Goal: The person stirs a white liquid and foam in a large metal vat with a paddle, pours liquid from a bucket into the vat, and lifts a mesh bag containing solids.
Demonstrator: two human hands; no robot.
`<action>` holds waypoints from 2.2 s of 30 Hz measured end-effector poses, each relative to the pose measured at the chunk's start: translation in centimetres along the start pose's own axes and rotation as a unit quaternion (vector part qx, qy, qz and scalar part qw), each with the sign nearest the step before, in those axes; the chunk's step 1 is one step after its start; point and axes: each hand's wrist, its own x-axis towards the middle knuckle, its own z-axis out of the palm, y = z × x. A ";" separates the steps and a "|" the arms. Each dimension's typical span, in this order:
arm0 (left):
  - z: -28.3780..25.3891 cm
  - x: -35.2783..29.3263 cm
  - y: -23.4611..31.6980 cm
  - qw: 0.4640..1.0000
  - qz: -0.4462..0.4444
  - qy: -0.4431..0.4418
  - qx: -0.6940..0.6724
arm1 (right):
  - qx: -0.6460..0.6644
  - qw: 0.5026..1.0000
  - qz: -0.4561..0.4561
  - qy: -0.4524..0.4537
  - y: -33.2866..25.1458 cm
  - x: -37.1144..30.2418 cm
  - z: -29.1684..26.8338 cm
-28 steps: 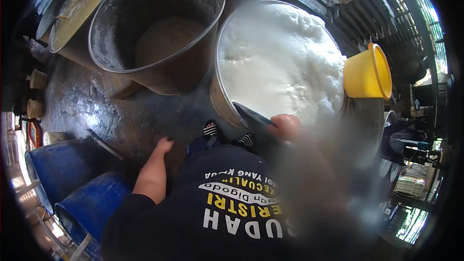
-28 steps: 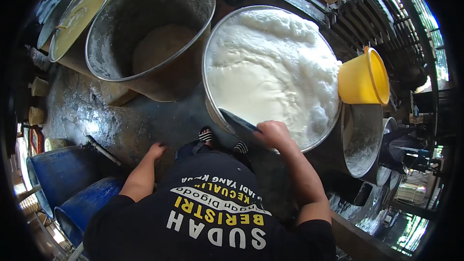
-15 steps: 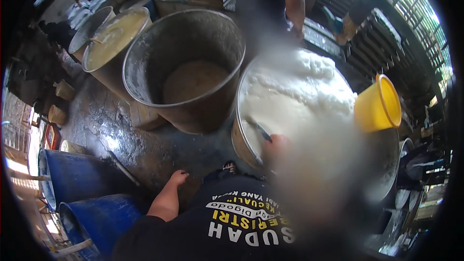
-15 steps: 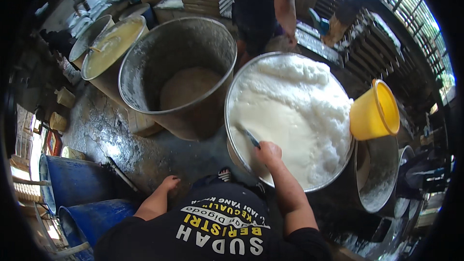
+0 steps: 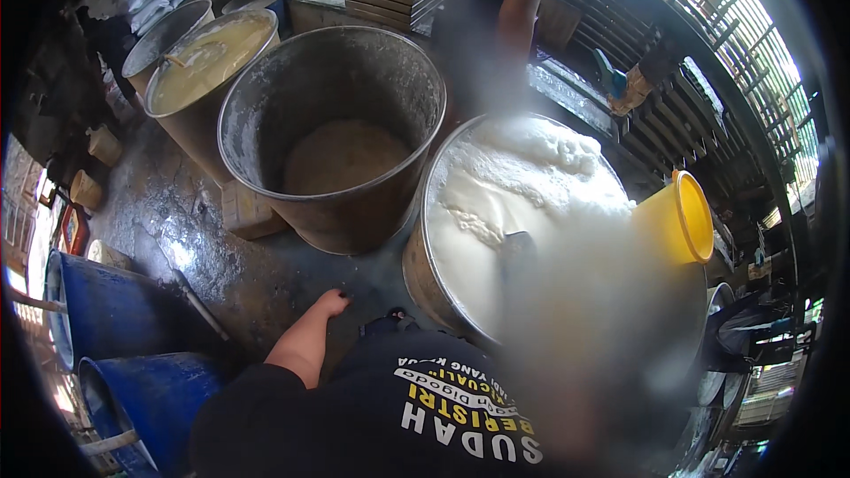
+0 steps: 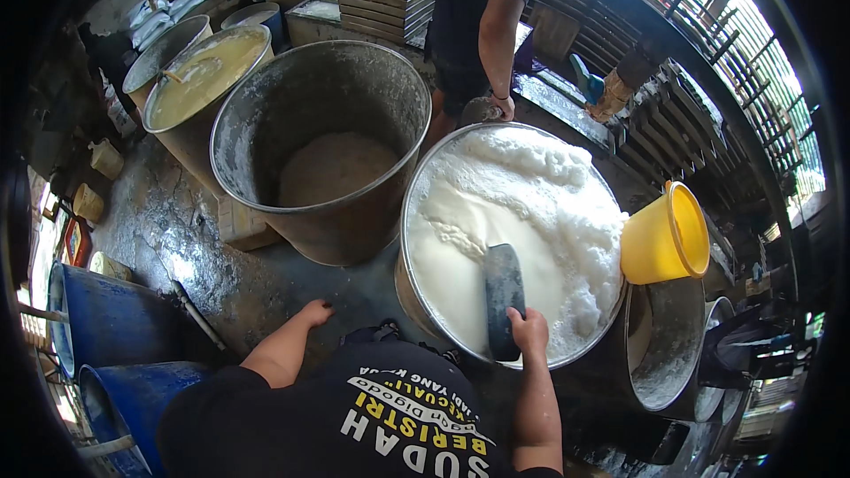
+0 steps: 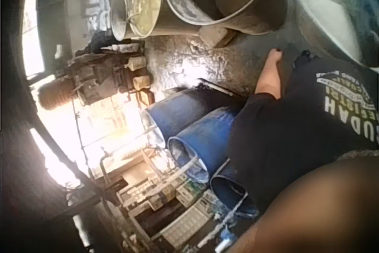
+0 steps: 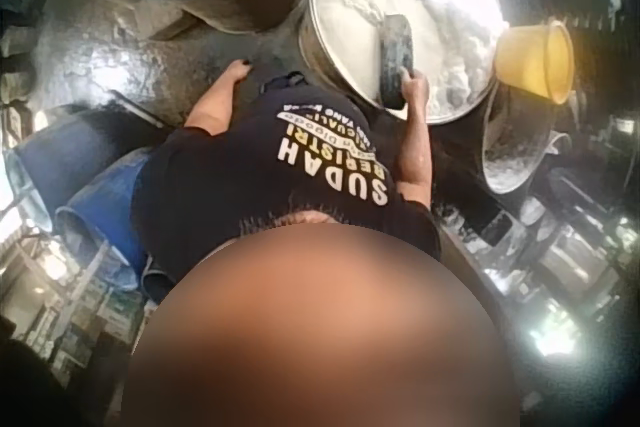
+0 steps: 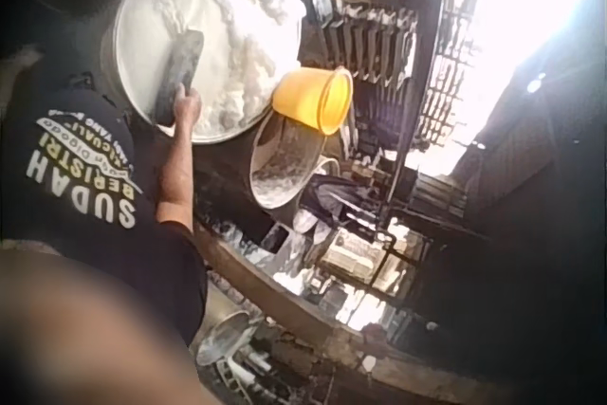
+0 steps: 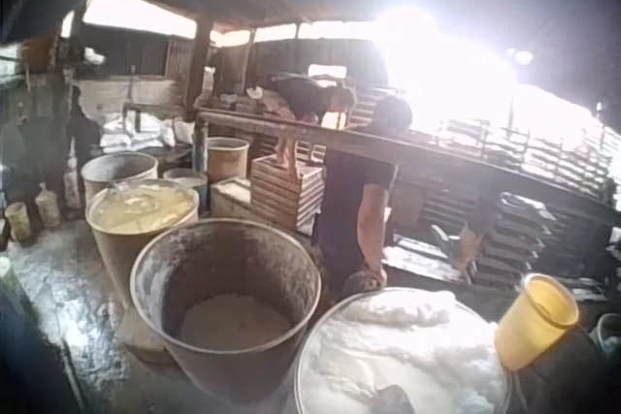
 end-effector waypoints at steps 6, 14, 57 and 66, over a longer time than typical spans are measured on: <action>0.6 1.7 -0.8 1.000 -0.011 -0.018 -0.006 | -0.004 0.995 -0.070 0.069 -1.9 -1.1 -5.0; 2.2 -0.5 -3.4 0.998 -0.043 -0.051 -0.023 | -0.151 0.938 -0.196 -0.245 -11.3 -2.7 -6.7; 5.0 5.2 -5.0 0.989 -0.011 -0.090 -0.114 | -0.041 0.987 -0.103 -0.113 -4.9 -3.7 -10.0; 4.1 -0.2 -7.6 0.976 -0.127 -0.141 -0.103 | -0.163 0.928 -0.274 -0.193 -6.7 0.0 2.4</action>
